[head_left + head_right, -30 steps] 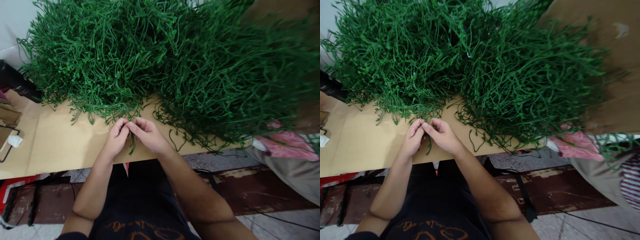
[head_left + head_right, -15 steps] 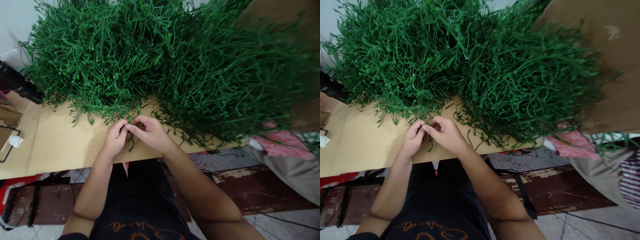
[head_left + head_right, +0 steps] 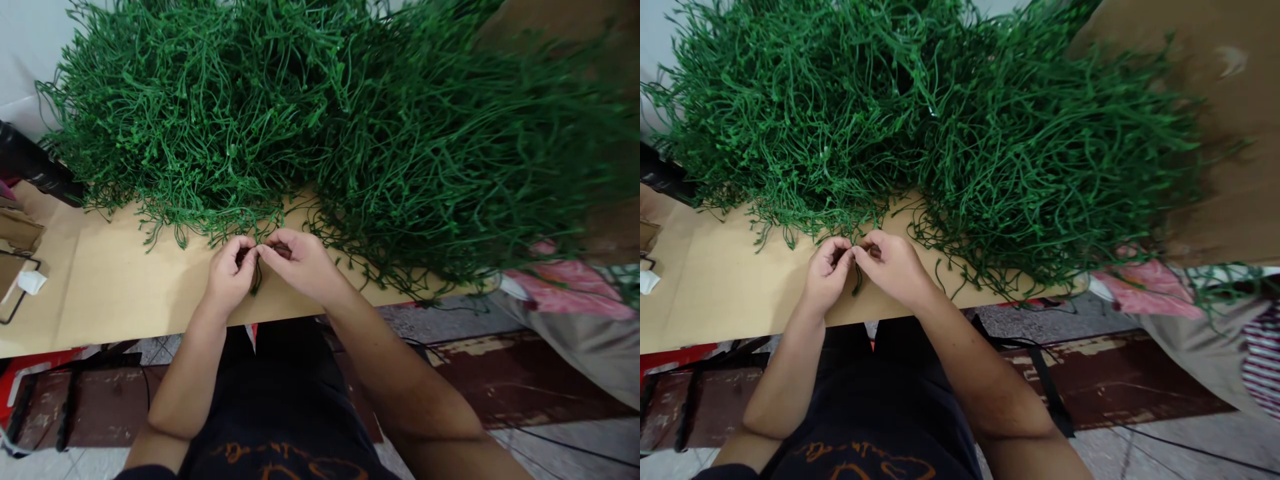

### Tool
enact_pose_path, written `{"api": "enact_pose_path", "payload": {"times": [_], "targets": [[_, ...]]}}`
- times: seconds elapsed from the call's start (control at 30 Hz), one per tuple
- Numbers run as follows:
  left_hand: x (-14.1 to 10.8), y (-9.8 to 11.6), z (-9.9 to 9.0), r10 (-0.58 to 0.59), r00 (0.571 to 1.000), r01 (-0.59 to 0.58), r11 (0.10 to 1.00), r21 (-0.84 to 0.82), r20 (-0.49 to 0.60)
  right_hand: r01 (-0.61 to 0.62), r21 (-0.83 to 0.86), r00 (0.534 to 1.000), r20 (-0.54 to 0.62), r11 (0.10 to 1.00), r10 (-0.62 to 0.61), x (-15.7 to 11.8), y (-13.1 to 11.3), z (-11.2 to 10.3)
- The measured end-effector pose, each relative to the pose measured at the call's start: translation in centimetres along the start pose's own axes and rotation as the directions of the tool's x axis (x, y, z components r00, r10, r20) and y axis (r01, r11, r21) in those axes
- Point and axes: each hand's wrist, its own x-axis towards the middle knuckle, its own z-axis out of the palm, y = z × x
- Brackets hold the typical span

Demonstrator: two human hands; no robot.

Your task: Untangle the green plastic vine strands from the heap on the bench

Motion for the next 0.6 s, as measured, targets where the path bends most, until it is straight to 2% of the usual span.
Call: {"api": "enact_pose_path", "payload": {"times": [0.1, 0.23, 0.47, 0.6], "targets": [[0.0, -0.1, 0.0, -0.015, 1.0, 0.015, 1.0, -0.009, 0.013, 0.042, -0.18, 0.998, -0.038, 0.983, -0.049, 0.2, 0.0, 0.0], [0.0, 0.0, 0.1, 0.007, 1.0, -0.007, 0.999, 0.034, 0.013, 0.155, -0.465, 0.975, -0.07, 0.871, -0.211, 0.5, -0.4, 0.0], [0.0, 0.6, 0.0, 0.027, 1.0, -0.027, 1.0, 0.004, 0.006, 0.182, -0.516, 0.978, 0.005, 0.837, -0.209, 0.6, -1.0, -0.3], [0.0, 0.7, -0.1, 0.045, 0.999, -0.047, 0.997, 0.062, 0.024, 0.245, -0.597, 0.968, 0.107, 0.763, -0.227, 0.5, -1.3, -0.3]]}}
